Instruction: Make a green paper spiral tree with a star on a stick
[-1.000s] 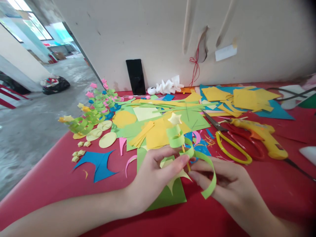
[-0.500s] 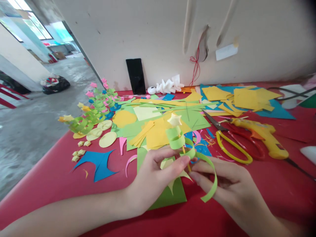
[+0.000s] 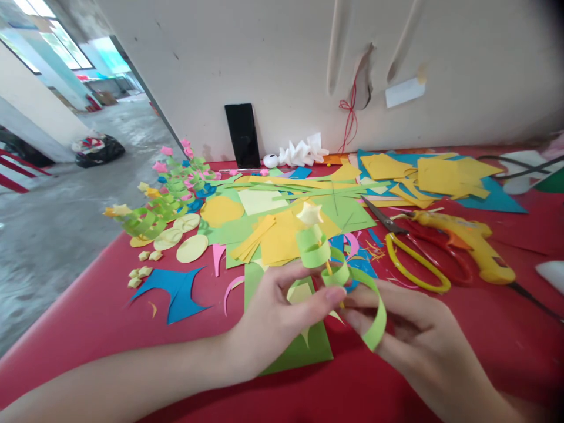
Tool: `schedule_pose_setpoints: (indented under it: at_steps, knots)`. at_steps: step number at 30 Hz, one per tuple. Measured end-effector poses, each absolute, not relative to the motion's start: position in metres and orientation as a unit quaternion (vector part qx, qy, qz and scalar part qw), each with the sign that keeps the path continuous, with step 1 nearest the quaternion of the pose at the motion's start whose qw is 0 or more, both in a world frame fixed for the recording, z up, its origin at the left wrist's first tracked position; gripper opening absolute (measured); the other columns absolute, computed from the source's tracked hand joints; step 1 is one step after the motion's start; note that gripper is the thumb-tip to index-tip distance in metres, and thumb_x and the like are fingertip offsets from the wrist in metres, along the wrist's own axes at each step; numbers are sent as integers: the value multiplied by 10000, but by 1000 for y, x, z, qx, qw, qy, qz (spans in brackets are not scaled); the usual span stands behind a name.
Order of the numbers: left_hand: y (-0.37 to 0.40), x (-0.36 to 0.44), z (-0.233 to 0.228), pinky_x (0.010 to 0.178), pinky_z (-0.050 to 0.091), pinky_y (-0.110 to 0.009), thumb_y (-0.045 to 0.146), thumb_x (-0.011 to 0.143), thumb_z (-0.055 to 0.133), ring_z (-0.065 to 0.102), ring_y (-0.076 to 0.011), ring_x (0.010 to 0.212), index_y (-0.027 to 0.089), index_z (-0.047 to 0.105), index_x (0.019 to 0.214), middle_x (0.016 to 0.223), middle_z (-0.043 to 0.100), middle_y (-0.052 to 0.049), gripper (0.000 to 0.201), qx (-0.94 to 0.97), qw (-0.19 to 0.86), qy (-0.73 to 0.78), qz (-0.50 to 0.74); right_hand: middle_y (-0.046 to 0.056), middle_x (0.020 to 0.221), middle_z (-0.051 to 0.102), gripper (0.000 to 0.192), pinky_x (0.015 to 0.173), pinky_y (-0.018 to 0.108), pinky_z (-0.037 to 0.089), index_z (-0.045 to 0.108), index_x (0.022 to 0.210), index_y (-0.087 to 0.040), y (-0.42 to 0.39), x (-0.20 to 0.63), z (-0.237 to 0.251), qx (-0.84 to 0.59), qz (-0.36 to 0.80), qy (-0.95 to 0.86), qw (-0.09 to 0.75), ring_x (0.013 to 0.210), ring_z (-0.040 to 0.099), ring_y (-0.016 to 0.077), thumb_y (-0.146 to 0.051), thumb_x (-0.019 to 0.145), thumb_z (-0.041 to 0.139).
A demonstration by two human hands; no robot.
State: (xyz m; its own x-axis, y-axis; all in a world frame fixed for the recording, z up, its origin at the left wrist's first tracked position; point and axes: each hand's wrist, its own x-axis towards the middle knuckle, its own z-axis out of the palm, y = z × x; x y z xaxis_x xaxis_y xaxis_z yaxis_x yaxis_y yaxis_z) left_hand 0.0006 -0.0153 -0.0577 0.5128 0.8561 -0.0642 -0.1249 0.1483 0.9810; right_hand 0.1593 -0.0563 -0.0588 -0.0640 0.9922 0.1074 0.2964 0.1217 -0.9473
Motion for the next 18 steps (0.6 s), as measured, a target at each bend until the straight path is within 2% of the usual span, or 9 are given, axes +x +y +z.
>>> schedule_pose_setpoints:
  at_steps: [3,7,12,14,18]
  knots:
    - [-15,1,-57,867,444,-247,256,759,653,581,-148,913,221,671,922,918,671,6,167,575,669,325,339,10,552,586,95,452,193,443,667,627,-197,-55,159,-53,-538,419,-567,463,507,538,120,-222,700,612]
    - [-15,3,-56,903,431,-289,284,784,623,580,-171,937,216,666,1005,946,674,-23,235,572,682,334,310,-22,495,506,71,342,158,311,684,663,-218,-55,159,-52,-531,513,-466,487,408,385,60,-288,675,681]
    - [-16,6,-58,874,451,-218,290,787,626,607,-145,982,245,703,952,957,709,13,188,494,725,361,318,-21,497,469,188,398,160,316,665,671,-201,-55,159,-59,-514,606,-370,481,445,366,53,-386,677,700]
    - [-18,7,-58,871,456,-216,276,777,639,616,-142,968,241,716,921,942,717,12,168,475,726,373,330,-30,472,438,204,390,156,289,661,654,-203,-55,159,-60,-511,609,-367,482,433,337,47,-402,674,700]
    - [-21,8,-58,881,457,-222,256,748,671,612,-149,984,247,729,894,952,717,4,157,454,729,373,351,-17,482,467,164,359,166,268,703,693,-200,-56,157,-63,-539,585,-391,463,431,354,57,-361,664,705]
